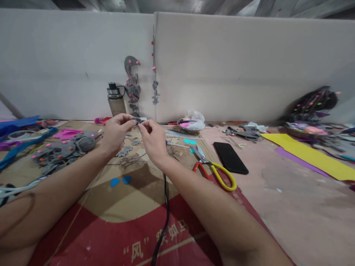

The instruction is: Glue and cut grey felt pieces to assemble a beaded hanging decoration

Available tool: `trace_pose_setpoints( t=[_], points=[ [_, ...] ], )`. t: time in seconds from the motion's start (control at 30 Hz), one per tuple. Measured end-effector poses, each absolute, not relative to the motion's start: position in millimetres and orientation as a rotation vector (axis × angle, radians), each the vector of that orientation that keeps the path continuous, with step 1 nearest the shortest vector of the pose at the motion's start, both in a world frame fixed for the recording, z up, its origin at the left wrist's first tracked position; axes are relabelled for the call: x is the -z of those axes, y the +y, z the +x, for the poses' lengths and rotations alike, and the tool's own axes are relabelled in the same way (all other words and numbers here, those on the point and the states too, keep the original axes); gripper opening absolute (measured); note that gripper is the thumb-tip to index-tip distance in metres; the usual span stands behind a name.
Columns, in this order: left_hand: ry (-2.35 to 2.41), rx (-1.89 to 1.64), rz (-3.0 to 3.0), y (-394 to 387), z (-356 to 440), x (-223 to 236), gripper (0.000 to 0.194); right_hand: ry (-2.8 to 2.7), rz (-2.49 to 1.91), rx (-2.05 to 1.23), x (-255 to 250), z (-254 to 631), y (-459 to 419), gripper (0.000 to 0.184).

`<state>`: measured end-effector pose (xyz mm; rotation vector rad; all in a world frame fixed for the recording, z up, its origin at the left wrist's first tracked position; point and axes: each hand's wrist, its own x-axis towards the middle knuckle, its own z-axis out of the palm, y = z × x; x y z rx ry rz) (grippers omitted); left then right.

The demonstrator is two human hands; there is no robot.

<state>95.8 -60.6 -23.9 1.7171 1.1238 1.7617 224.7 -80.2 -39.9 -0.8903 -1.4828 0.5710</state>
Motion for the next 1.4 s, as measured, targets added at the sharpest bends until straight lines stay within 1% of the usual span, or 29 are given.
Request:
trace_pose_setpoints(
  t=[0.17,0.47,0.83,0.97,1.07,1.3,1.4],
  points=[
    [1.079,-1.722,1.637,-60.2,98.6,24.2,0.012,-1.381,-0.876,-0.758,38.8,223.7,-79.3,0.025],
    [1.038,-1.685,1.624,-62.8,101.5,24.8,0.012,-1.297,-0.881,-0.793,39.2,224.4,-75.5,0.024],
    [1.028,-1.586,1.542,-65.0,104.1,23.9,0.013,-1.182,-0.857,-0.945,41.7,223.1,-69.3,0.026],
    [0.936,-1.544,1.526,-65.9,103.7,22.4,0.009,-1.147,-0.806,-1.033,41.4,223.1,-68.7,0.023],
    [0.888,-1.468,1.49,-65.7,103.2,21.1,0.008,-1.142,-0.822,-1.015,40.9,223.4,-68.6,0.02],
    [0.823,-1.255,1.45,-64.4,96.5,14.8,0.013,-1.116,-0.892,-1.033,37.1,227.5,-69.2,0.013],
    [0.868,-1.234,1.507,-63.3,92.9,13.4,0.018,-1.14,-0.889,-1.022,36.1,229.2,-70.3,0.012]
  ],
)
